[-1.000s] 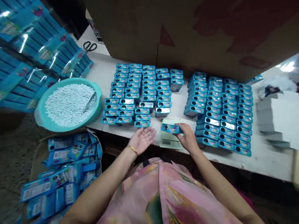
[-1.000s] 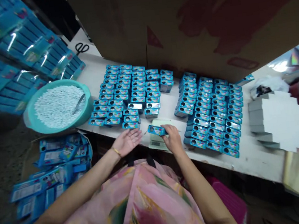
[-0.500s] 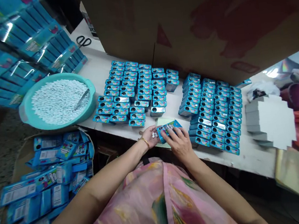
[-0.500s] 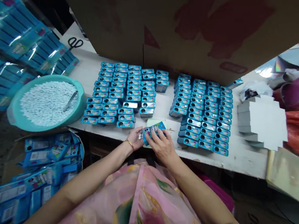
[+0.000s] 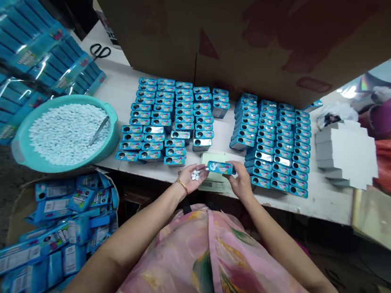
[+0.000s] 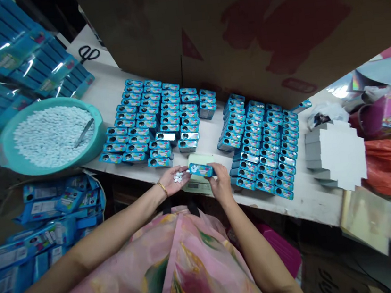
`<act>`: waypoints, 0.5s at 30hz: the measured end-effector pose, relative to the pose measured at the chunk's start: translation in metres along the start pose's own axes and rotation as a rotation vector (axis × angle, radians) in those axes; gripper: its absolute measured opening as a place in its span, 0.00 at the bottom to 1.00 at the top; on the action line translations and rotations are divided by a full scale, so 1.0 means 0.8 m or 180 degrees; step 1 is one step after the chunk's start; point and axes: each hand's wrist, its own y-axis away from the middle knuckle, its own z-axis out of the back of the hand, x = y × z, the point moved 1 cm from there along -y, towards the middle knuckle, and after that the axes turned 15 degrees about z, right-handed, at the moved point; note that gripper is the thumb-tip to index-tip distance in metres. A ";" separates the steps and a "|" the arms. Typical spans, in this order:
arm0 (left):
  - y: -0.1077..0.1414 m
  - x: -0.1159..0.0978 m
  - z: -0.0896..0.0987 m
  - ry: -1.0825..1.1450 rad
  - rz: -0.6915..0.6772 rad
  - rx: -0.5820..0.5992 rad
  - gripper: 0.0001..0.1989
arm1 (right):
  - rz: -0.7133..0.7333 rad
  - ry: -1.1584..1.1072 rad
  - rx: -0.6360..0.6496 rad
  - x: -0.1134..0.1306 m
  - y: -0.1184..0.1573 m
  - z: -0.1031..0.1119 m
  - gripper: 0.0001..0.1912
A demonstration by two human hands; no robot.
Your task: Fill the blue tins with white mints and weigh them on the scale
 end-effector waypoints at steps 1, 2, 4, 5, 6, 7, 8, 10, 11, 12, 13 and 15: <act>0.003 -0.002 0.006 0.0004 -0.0001 -0.0018 0.10 | -0.0198 -0.0293 -0.0131 -0.017 0.003 -0.007 0.17; 0.007 -0.004 0.013 0.0009 -0.0009 -0.0028 0.11 | -0.0370 -0.0573 -0.0210 -0.032 0.006 -0.015 0.17; 0.015 -0.008 0.027 0.0036 -0.0042 -0.0060 0.11 | -0.0629 -0.1022 -0.0298 -0.058 0.013 -0.033 0.17; 0.019 -0.008 0.033 0.0049 -0.0061 -0.0087 0.11 | -0.0715 -0.1163 -0.0323 -0.067 0.017 -0.041 0.17; 0.024 -0.008 0.038 0.0063 -0.0077 -0.0121 0.12 | -0.0780 -0.1242 -0.0359 -0.074 0.020 -0.049 0.17; 0.028 -0.008 0.042 0.0073 -0.0082 -0.0160 0.12 | -0.0831 -0.1272 -0.0402 -0.078 0.022 -0.056 0.17; 0.031 -0.007 0.046 0.0077 -0.0081 -0.0204 0.12 | -0.0867 -0.1266 -0.0441 -0.081 0.025 -0.061 0.18; 0.035 -0.004 0.052 0.0062 -0.0066 -0.0276 0.12 | -0.0853 -0.1221 -0.0446 -0.081 0.029 -0.064 0.19; 0.036 -0.003 0.055 0.0029 -0.0074 -0.0317 0.12 | -0.0791 -0.1184 -0.0410 -0.080 0.031 -0.062 0.21; 0.035 -0.002 0.059 -0.0068 -0.0105 -0.0404 0.11 | -0.0706 -0.1122 -0.0358 -0.078 0.033 -0.058 0.24; 0.032 -0.001 0.064 -0.0219 -0.0149 -0.0534 0.09 | -0.0616 -0.1020 -0.0299 -0.074 0.036 -0.052 0.28; 0.023 -0.001 0.074 -0.0571 -0.0266 -0.0863 0.06 | -0.0490 -0.0726 -0.0220 -0.066 0.045 -0.038 0.33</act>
